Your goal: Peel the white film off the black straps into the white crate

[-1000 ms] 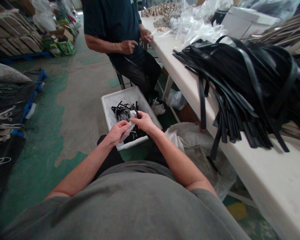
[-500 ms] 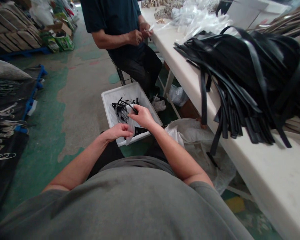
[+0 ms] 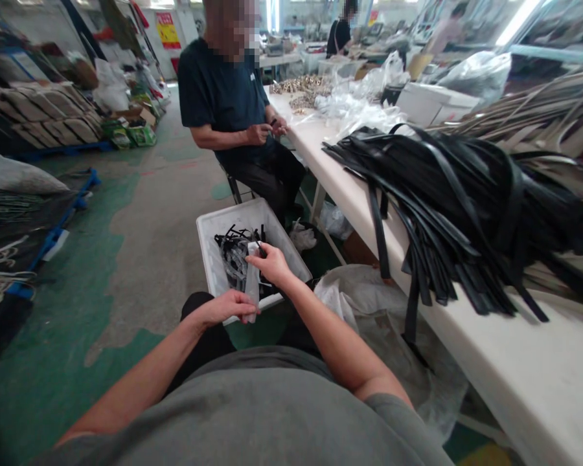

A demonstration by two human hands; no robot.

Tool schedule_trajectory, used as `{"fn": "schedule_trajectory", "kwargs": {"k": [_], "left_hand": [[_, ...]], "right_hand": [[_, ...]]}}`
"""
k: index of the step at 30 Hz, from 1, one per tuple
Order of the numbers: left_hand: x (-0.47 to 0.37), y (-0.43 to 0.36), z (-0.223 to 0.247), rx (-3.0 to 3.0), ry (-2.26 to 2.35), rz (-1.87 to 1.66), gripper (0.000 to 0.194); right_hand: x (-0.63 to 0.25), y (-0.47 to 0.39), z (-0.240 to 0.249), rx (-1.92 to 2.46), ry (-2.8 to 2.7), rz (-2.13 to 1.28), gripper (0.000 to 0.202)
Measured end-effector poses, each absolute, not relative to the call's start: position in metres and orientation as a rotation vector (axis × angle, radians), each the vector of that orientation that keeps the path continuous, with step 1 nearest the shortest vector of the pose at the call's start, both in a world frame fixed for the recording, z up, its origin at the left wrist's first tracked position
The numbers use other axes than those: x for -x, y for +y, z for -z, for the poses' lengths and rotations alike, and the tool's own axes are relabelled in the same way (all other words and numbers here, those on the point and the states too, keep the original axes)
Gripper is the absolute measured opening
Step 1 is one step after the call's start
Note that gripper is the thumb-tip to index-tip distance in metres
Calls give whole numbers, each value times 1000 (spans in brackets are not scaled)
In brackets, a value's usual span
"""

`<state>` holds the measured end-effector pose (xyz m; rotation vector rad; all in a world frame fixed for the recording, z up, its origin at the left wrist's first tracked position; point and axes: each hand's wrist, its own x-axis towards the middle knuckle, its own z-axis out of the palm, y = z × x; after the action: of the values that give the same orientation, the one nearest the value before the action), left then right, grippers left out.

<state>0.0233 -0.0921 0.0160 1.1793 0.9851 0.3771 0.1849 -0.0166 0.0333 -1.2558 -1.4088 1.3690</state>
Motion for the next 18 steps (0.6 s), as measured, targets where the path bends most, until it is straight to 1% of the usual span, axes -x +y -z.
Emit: {"fn": "schedule_trajectory", "kwargs": {"k": [2, 5, 7, 10, 13, 15, 18], "left_hand": [[-19, -87, -19, -1119, 1022, -495, 28], [-10, -70, -25, -895, 1100, -882, 34], [-6, -56, -30, -776, 1119, -1094, 41], [-2, -39, -39, -743, 1111, -1267, 45], [3, -26, -45, -714, 1138, -1453, 40], [6, -22, -44, -718, 1159, -1464, 37], [2, -26, -28, -836, 1249, -1160, 39]], "right_hand": [[-185, -15, -32, 1249, -1309, -1443, 30], [-186, -17, -32, 1210, -1220, -1644, 35], [-186, -22, -33, 1166, -1270, -1813, 36], [-184, -32, -32, 1103, -1399, -1967, 32], [-181, -36, -21, 1143, -1377, -1948, 25], [-180, -35, -10, 1173, -1323, -1958, 23], [-178, -32, 11, 1186, -1347, -2013, 18]]}}
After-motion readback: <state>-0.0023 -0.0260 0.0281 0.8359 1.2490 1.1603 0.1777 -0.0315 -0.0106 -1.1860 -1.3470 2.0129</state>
